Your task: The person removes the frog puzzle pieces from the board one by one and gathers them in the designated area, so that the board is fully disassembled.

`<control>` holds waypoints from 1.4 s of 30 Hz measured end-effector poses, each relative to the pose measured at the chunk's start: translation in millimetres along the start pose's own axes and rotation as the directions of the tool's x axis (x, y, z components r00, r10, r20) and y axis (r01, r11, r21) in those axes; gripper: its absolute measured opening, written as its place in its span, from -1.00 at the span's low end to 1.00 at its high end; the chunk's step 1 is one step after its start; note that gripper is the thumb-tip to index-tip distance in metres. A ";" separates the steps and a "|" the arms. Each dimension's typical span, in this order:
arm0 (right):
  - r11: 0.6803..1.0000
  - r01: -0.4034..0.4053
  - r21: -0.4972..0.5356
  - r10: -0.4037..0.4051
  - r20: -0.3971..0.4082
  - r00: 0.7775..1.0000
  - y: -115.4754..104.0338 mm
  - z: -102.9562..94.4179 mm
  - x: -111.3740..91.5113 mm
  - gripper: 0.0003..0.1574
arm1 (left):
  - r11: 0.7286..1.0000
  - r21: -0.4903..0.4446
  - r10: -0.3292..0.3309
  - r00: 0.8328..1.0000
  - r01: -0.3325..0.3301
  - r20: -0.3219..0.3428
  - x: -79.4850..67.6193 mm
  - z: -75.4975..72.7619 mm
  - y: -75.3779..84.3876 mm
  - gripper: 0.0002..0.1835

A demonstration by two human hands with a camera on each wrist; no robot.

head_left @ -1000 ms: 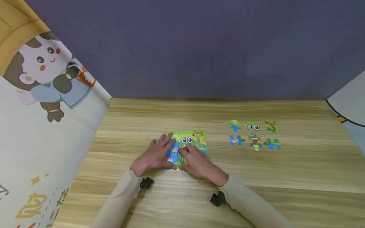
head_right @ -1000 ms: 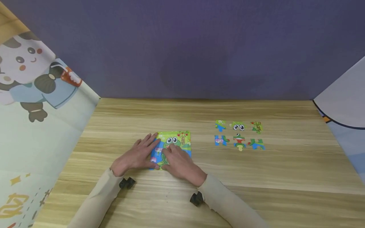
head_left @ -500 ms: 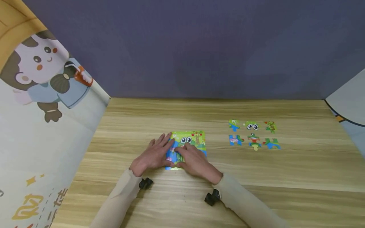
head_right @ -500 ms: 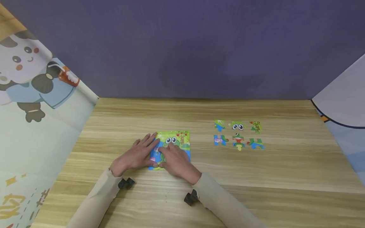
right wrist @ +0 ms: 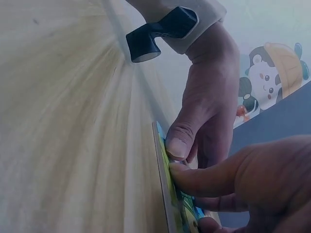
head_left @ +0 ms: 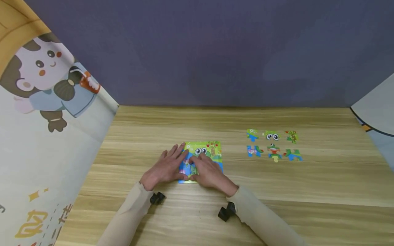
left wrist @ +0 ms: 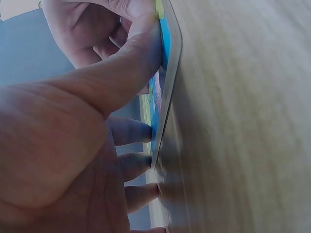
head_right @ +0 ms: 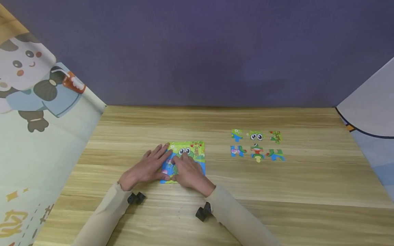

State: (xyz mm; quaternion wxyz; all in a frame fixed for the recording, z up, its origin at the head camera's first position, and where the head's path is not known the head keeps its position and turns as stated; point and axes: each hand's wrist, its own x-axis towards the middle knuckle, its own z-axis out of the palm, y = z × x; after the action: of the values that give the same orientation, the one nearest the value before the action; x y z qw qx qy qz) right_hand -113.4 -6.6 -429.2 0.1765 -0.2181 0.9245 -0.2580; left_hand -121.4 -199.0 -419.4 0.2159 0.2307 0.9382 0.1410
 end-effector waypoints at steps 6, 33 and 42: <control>1.000 0.000 -0.006 0.000 0.009 1.000 -1.9 0.3 -1.1 -0.23 | 1.000 0.007 -0.001 1.000 0.001 0.005 0.5 0.2 -0.7 0.06; 0.999 0.019 0.027 -0.018 -0.019 1.000 -2.2 -0.2 -2.8 -0.29 | 1.000 -0.014 0.015 1.000 -0.014 0.012 -1.0 -0.3 -2.3 0.15; 0.999 0.030 0.022 -0.029 -0.045 0.999 -1.6 1.5 -3.7 -0.35 | 0.998 -0.062 0.008 0.998 -0.005 0.059 0.0 -2.3 -5.7 0.12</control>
State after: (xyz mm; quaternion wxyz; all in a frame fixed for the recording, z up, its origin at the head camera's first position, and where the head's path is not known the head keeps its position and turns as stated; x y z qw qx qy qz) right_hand -109.1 -6.6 -428.7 0.1544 -0.2239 0.9219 -0.2759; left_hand -124.6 -204.3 -419.4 0.2503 0.2311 0.9258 0.1638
